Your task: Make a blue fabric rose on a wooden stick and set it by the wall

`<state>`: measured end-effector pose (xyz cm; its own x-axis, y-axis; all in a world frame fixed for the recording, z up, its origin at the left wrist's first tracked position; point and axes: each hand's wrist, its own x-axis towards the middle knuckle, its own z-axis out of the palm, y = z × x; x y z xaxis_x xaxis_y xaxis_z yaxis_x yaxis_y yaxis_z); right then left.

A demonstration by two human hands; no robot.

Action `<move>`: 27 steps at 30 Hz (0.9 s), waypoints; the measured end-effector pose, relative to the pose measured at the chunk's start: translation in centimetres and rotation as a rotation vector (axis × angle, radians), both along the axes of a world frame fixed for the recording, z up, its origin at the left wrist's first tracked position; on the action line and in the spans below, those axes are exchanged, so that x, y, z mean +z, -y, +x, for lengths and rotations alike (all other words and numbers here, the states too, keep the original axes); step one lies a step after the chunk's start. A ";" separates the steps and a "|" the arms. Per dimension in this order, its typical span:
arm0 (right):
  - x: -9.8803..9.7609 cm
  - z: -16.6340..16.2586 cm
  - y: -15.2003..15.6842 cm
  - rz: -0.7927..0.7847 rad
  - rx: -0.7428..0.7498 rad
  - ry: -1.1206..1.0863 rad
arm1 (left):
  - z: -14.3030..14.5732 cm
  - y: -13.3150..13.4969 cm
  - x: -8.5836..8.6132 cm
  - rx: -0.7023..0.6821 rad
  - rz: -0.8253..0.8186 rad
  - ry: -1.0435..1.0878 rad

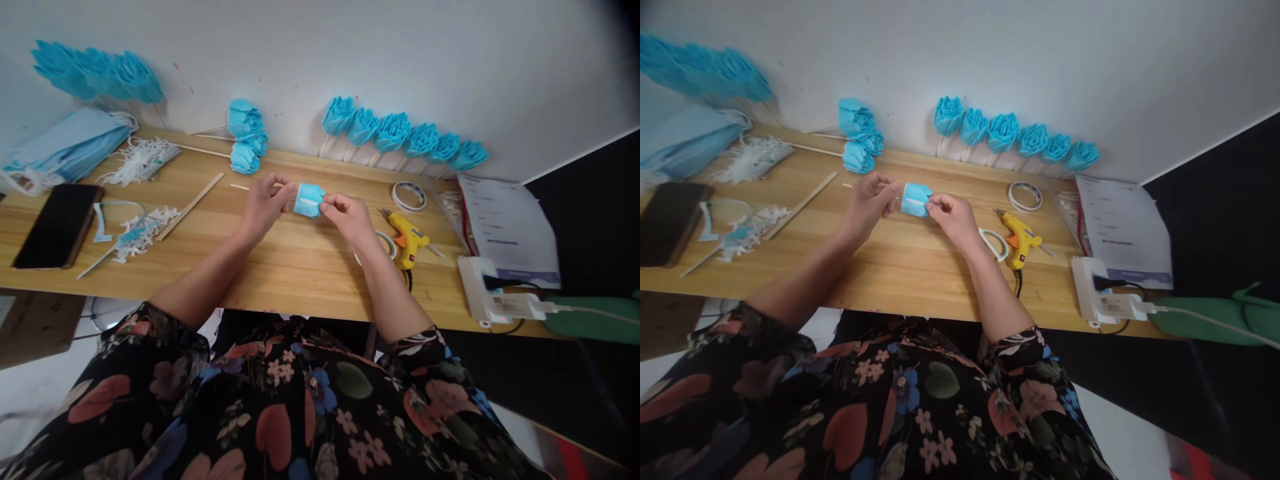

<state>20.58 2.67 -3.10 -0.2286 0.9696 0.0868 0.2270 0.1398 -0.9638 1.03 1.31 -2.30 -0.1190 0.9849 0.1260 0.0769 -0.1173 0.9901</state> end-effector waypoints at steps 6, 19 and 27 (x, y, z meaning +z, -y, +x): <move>-0.4 -0.1 0.1 0.037 -0.018 -0.009 | 0.9 1.4 -0.2 -0.070 0.168 -0.315; 0.3 -1.3 1.5 0.100 -0.093 0.089 | 1.1 1.6 -0.3 -0.031 0.110 -0.516; 0.0 -1.4 1.5 0.123 -0.101 0.131 | 1.2 1.6 -0.4 -0.039 0.120 -0.504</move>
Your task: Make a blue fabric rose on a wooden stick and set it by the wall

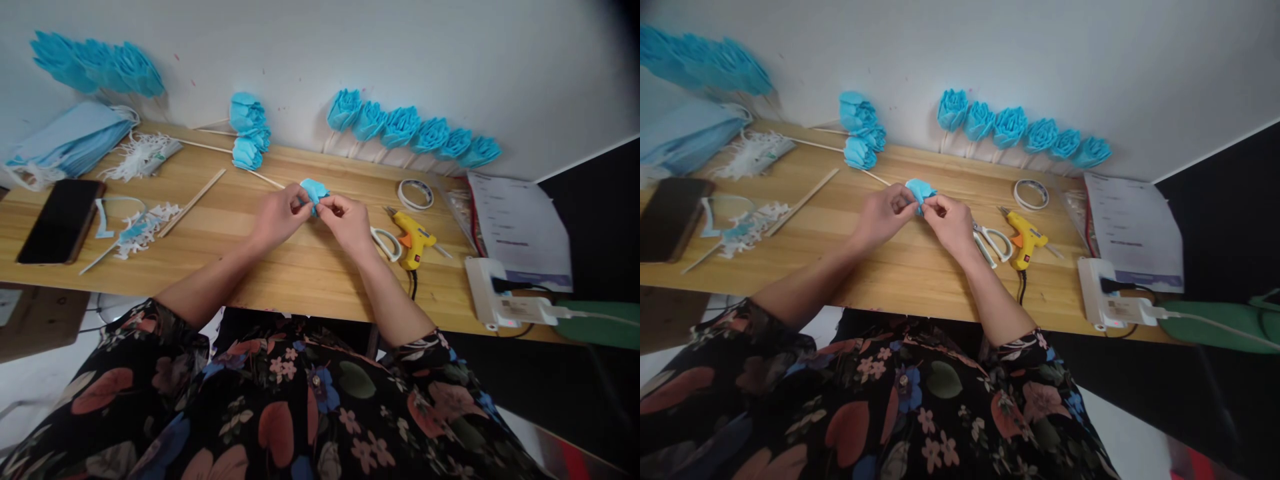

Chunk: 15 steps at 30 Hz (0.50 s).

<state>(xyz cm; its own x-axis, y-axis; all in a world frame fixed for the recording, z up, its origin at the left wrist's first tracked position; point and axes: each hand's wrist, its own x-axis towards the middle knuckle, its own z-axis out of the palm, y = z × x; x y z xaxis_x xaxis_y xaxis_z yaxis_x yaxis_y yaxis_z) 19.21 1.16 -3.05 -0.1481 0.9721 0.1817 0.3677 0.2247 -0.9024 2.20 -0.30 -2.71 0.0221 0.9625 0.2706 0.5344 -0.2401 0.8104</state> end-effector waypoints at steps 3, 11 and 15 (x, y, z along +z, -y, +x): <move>0.1 0.0 0.0 0.005 0.005 0.003 | 0.0 0.0 -0.1 -0.008 0.000 0.002; 0.4 0.0 0.1 -0.014 0.008 0.007 | -0.1 -0.1 -0.2 -0.035 -0.010 0.024; 0.4 0.0 0.1 -0.011 0.002 -0.003 | 0.0 -0.2 -0.5 -0.046 -0.005 0.027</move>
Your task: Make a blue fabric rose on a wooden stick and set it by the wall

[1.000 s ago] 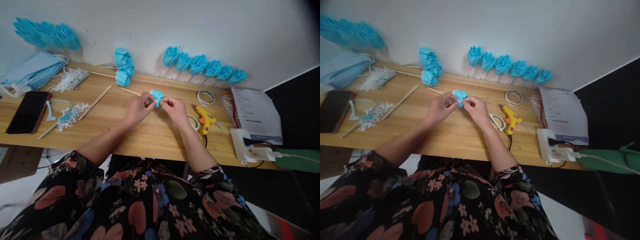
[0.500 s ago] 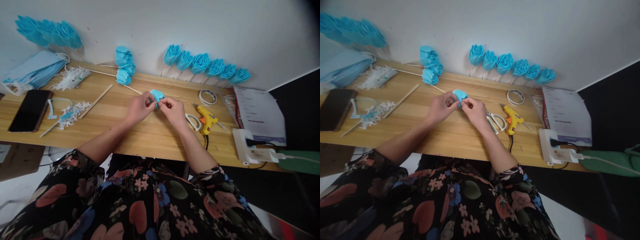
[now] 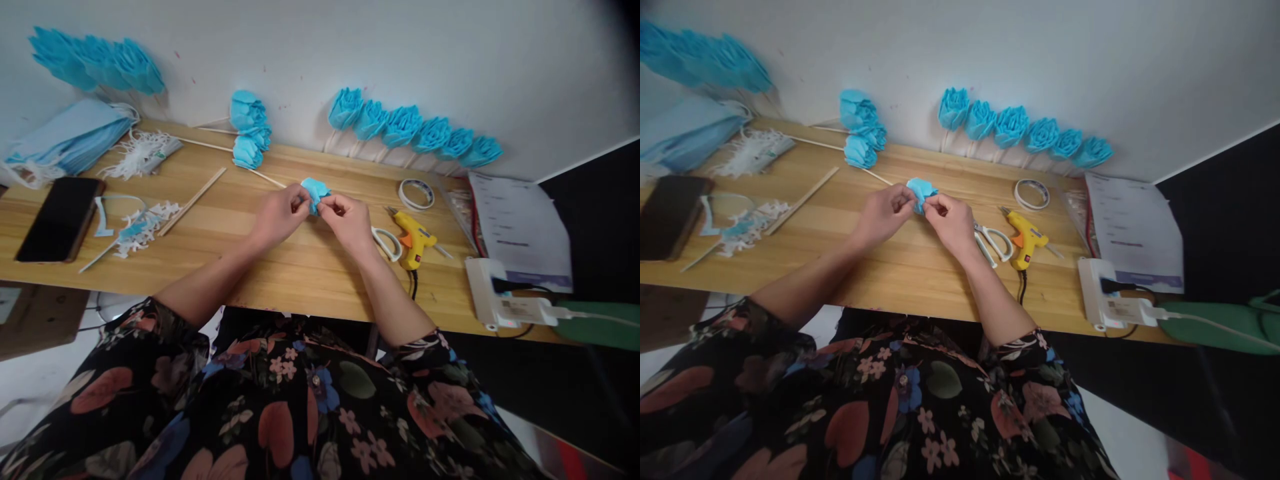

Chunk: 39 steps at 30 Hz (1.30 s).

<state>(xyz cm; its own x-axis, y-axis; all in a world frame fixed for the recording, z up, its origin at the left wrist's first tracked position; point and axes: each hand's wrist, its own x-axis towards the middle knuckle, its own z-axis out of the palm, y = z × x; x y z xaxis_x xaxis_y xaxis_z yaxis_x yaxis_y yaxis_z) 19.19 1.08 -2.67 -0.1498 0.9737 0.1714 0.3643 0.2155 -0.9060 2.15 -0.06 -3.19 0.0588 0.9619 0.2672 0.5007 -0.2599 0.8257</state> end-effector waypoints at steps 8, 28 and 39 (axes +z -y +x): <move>-0.1 0.6 -0.6 0.002 -0.027 -0.028 | -1.2 -1.0 0.3 0.103 0.082 0.116; 0.3 1.3 -1.2 -0.016 0.053 -0.096 | -1.1 -1.1 1.5 -0.011 -0.313 0.428; 0.3 0.5 -0.5 0.047 -0.055 0.159 | 0.2 -0.2 1.2 -0.025 -0.225 0.412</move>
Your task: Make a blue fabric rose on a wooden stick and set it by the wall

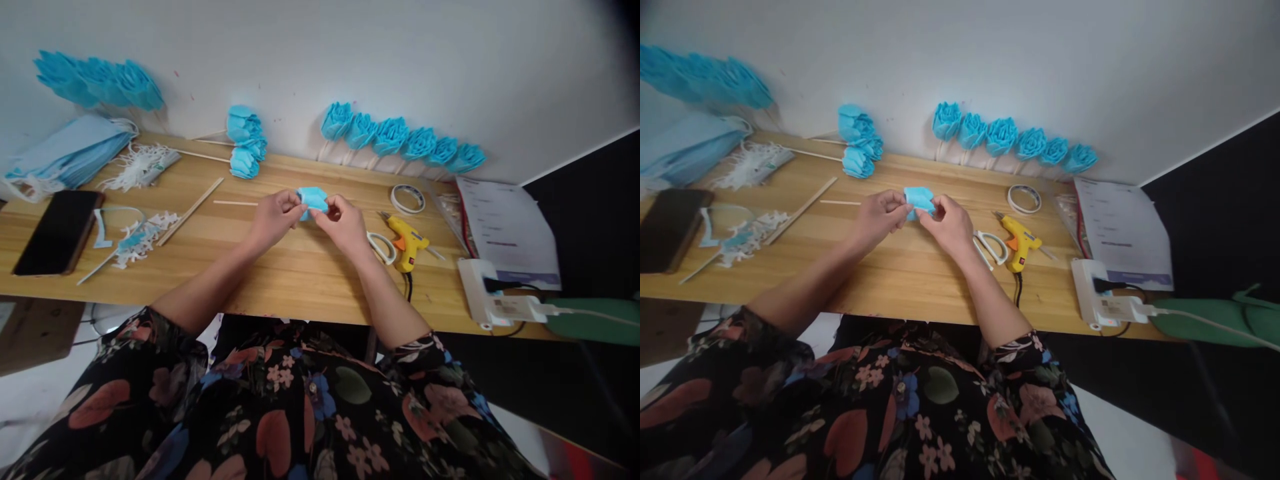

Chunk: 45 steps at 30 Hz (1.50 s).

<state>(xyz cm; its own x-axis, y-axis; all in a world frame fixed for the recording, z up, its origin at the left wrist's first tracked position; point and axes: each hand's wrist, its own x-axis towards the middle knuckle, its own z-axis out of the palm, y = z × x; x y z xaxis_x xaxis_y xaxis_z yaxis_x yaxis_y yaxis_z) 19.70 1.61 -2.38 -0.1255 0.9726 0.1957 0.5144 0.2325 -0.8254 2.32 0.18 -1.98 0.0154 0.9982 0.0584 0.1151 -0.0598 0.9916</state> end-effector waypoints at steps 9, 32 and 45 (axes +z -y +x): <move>-0.2 0.5 -0.5 -0.019 0.069 -0.046 | -0.2 -0.1 0.0 -0.034 -0.037 0.013; 0.5 -0.2 1.3 0.264 0.058 0.183 | 0.0 -0.3 0.0 -0.033 -0.102 0.175; 0.0 -0.5 1.3 0.267 -0.014 0.251 | 0.6 0.1 0.0 -0.023 -0.102 0.135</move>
